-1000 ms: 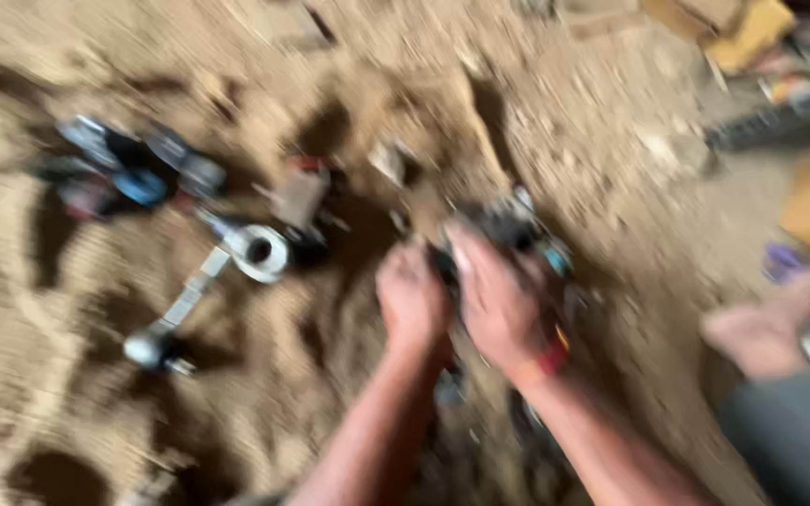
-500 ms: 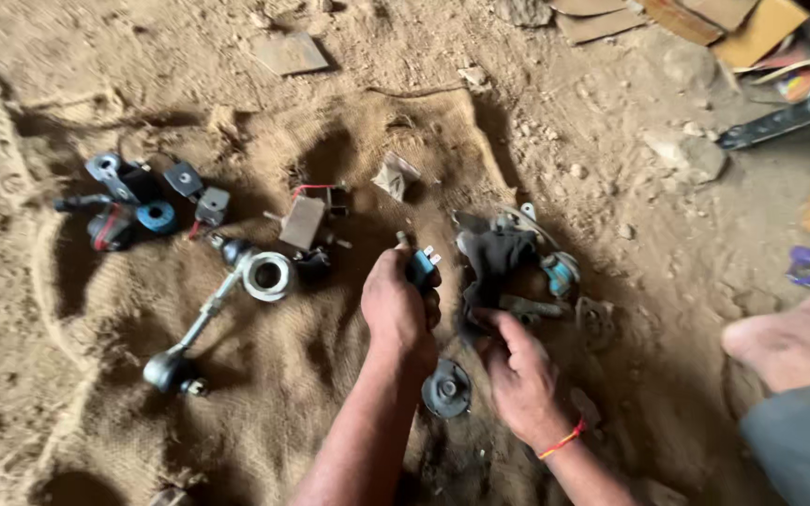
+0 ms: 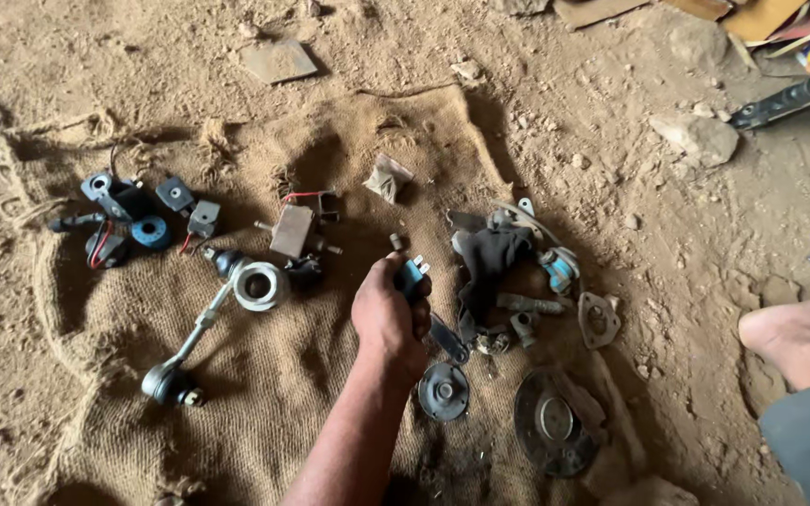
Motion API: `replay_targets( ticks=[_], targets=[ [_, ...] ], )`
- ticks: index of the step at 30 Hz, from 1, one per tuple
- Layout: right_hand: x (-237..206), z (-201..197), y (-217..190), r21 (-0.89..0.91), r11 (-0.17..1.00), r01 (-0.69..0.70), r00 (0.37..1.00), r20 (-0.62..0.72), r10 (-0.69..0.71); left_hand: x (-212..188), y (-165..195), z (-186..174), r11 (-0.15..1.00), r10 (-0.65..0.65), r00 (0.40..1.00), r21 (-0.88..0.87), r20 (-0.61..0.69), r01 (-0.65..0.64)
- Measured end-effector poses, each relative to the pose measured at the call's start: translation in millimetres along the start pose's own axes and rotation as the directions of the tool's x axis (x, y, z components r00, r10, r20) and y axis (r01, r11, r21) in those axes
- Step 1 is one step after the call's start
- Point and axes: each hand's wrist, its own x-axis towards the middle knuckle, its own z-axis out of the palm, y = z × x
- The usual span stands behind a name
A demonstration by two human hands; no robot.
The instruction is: The person sits on the ground and wipes various small car parts with a dark cloth. They handle a blue plastic component, a metal cylindrical part, and other small metal pieces one by one, rubbing them with the cloth and placing them back on the burlap sack.
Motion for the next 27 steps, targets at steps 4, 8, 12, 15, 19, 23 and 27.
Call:
replay_targets(
  ticks=[4, 8, 12, 15, 19, 23, 27],
  targets=[
    [-0.6, -2.6, -16.6, -0.012, 1.000, -0.013, 1.000, 0.015, 0.013, -3.9, 8.8, 1.0, 0.999, 0.032, 0.998, -0.012, 0.051, -0.031],
    [-2.4, -1.5, -15.9, -0.022, 1.000, 0.003, 1.000, 0.019, -0.003, -4.2, -0.8, 0.5, 0.998, 0.055, 0.994, -0.011, 0.091, -0.054],
    [-3.3, -2.5, -17.5, -0.019, 1.000, -0.011, 0.999, 0.039, 0.012, -5.8, 3.4, -1.9, 0.999, 0.041, 0.995, -0.015, 0.090, -0.040],
    [-3.2, -5.5, -21.5, -0.023, 0.999, -0.026, 0.999, 0.038, 0.027, -9.2, 9.3, -0.9, 0.998, 0.064, 0.993, -0.003, 0.104, -0.064],
    [-2.5, -6.1, -18.1, -0.022, 0.999, -0.024, 0.999, 0.044, 0.025, -8.6, 6.9, 1.3, 0.999, 0.033, 0.998, 0.000, 0.048, -0.033],
    [-5.4, -4.5, -13.4, -0.023, 0.999, -0.024, 0.998, 0.051, 0.025, -3.6, 4.2, 0.8, 0.999, 0.040, 0.998, 0.007, 0.048, -0.041],
    [-4.3, -7.5, -17.8, -0.027, 0.999, -0.032, 0.997, 0.066, 0.033, -2.1, 4.4, 0.5, 0.999, 0.035, 0.999, 0.031, 0.032, -0.036]
  ],
)
